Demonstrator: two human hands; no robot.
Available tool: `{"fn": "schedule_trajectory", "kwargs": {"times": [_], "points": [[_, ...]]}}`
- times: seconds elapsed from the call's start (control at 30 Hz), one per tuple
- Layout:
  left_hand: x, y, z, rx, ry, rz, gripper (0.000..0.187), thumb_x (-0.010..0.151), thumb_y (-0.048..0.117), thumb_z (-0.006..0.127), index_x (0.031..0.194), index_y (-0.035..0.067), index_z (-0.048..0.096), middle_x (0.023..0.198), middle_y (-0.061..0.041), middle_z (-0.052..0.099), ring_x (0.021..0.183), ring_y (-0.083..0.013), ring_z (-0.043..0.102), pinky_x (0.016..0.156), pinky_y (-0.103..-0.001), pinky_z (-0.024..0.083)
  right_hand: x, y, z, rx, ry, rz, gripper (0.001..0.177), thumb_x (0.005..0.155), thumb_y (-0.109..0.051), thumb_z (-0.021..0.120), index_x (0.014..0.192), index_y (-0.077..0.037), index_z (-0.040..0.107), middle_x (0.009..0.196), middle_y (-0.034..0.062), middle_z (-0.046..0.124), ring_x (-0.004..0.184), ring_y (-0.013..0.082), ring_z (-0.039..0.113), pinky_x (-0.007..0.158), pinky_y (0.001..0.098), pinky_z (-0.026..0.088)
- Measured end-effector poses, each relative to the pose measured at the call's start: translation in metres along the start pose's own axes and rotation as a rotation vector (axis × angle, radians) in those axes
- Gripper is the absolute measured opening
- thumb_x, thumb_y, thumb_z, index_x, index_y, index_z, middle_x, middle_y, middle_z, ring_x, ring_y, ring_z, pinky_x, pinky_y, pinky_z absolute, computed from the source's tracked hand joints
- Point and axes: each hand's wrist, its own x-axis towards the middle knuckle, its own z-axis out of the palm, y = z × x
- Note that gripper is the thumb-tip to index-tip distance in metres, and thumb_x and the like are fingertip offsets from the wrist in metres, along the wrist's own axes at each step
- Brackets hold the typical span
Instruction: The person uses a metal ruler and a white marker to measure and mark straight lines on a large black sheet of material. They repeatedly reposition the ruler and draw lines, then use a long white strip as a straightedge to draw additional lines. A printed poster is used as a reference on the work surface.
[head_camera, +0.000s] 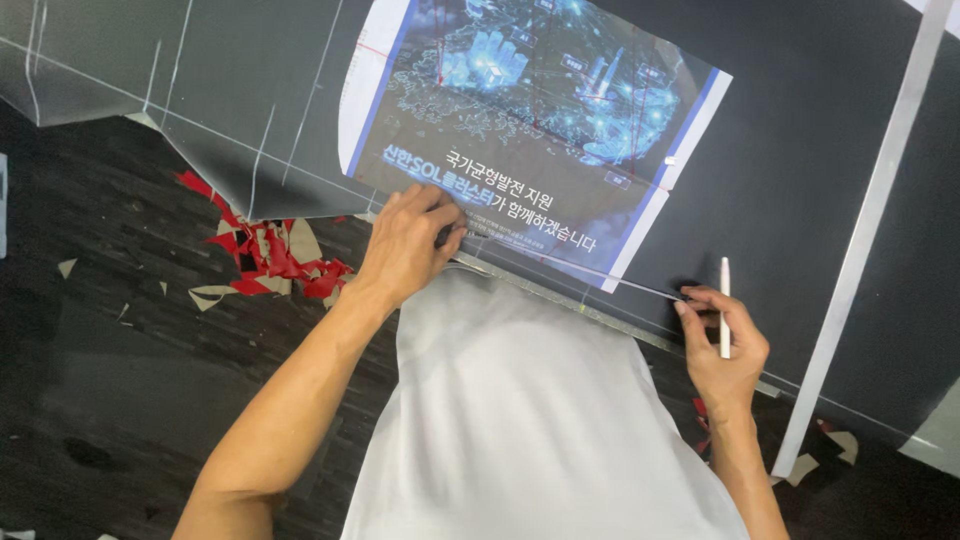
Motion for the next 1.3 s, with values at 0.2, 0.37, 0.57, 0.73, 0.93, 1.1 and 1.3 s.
{"fn": "schedule_trajectory", "kwargs": {"times": [0.2, 0.37, 0.57, 0.73, 0.93, 1.1, 1.3], "points": [[0.002, 0.001, 0.001, 0.012, -0.025, -0.047, 0.011, 0.081, 0.010, 0.080, 0.088, 0.007, 0.073, 0.095, -0.006, 0.064, 0.095, -0.0279, 0.059, 0.082, -0.042, 0.045, 0.000, 0.005, 0.002, 0.008, -0.019, 0.027, 0.021, 0.095, 0.003, 0.074, 0.115, -0.001, 0.069, 0.118, 0.0108, 0.073, 0.098, 0.0129, 0.069, 0.081, 0.0246, 0.055], [0.001, 0.004, 0.002, 0.003, 0.003, -0.044, 0.011, 0.081, 0.010, 0.080, 0.088, 0.006, 0.072, 0.095, -0.005, 0.063, 0.096, -0.0276, 0.059, 0.081, -0.042, 0.043, 0.002, 0.007, -0.002, 0.003, -0.053, 0.006, 0.022, 0.095, 0.000, 0.074, 0.116, -0.001, 0.069, 0.119, 0.0090, 0.073, 0.100, 0.0111, 0.069, 0.081, 0.0226, 0.054], [0.000, 0.002, 0.002, -0.013, -0.001, -0.041, 0.012, 0.081, 0.009, 0.080, 0.089, 0.006, 0.073, 0.095, -0.006, 0.063, 0.095, -0.0275, 0.059, 0.081, -0.042, 0.043, 0.004, 0.005, -0.001, -0.031, -0.033, 0.099, 0.018, 0.098, -0.004, 0.074, 0.116, -0.006, 0.072, 0.109, 0.0053, 0.074, 0.080, 0.0062, 0.060, 0.067, 0.0209, 0.045], [0.000, 0.001, 0.003, -0.007, 0.014, -0.030, 0.012, 0.080, 0.008, 0.080, 0.089, 0.006, 0.073, 0.095, -0.006, 0.063, 0.093, -0.0277, 0.058, 0.081, -0.042, 0.044, 0.006, 0.005, -0.001, -0.061, -0.031, 0.088, 0.017, 0.100, -0.006, 0.073, 0.117, -0.007, 0.073, 0.104, 0.0018, 0.073, 0.078, 0.0047, 0.060, 0.066, 0.0202, 0.045], [0.000, 0.001, 0.003, -0.011, 0.009, -0.040, 0.012, 0.080, 0.008, 0.080, 0.089, 0.007, 0.073, 0.095, -0.006, 0.063, 0.094, -0.0279, 0.058, 0.082, -0.043, 0.044, 0.006, 0.008, 0.000, -0.045, -0.015, 0.107, 0.016, 0.101, -0.007, 0.073, 0.117, -0.007, 0.074, 0.101, 0.0021, 0.072, 0.078, 0.0054, 0.059, 0.066, 0.0207, 0.045], [-0.001, 0.000, 0.004, 0.007, 0.002, -0.043, 0.012, 0.080, 0.010, 0.081, 0.088, 0.006, 0.073, 0.095, -0.006, 0.063, 0.095, -0.0285, 0.059, 0.082, -0.044, 0.044, 0.006, 0.011, 0.001, -0.034, -0.019, 0.082, 0.016, 0.100, -0.007, 0.073, 0.116, -0.007, 0.073, 0.104, 0.0025, 0.074, 0.079, 0.0055, 0.061, 0.068, 0.0207, 0.047], [0.000, 0.000, 0.004, 0.009, -0.008, -0.052, 0.012, 0.081, 0.010, 0.080, 0.089, 0.007, 0.073, 0.096, -0.006, 0.063, 0.096, -0.0280, 0.059, 0.083, -0.043, 0.044, 0.007, 0.010, 0.002, -0.032, -0.017, 0.078, 0.016, 0.100, -0.007, 0.073, 0.116, -0.006, 0.073, 0.105, 0.0029, 0.074, 0.081, 0.0059, 0.061, 0.070, 0.0214, 0.048]]}}
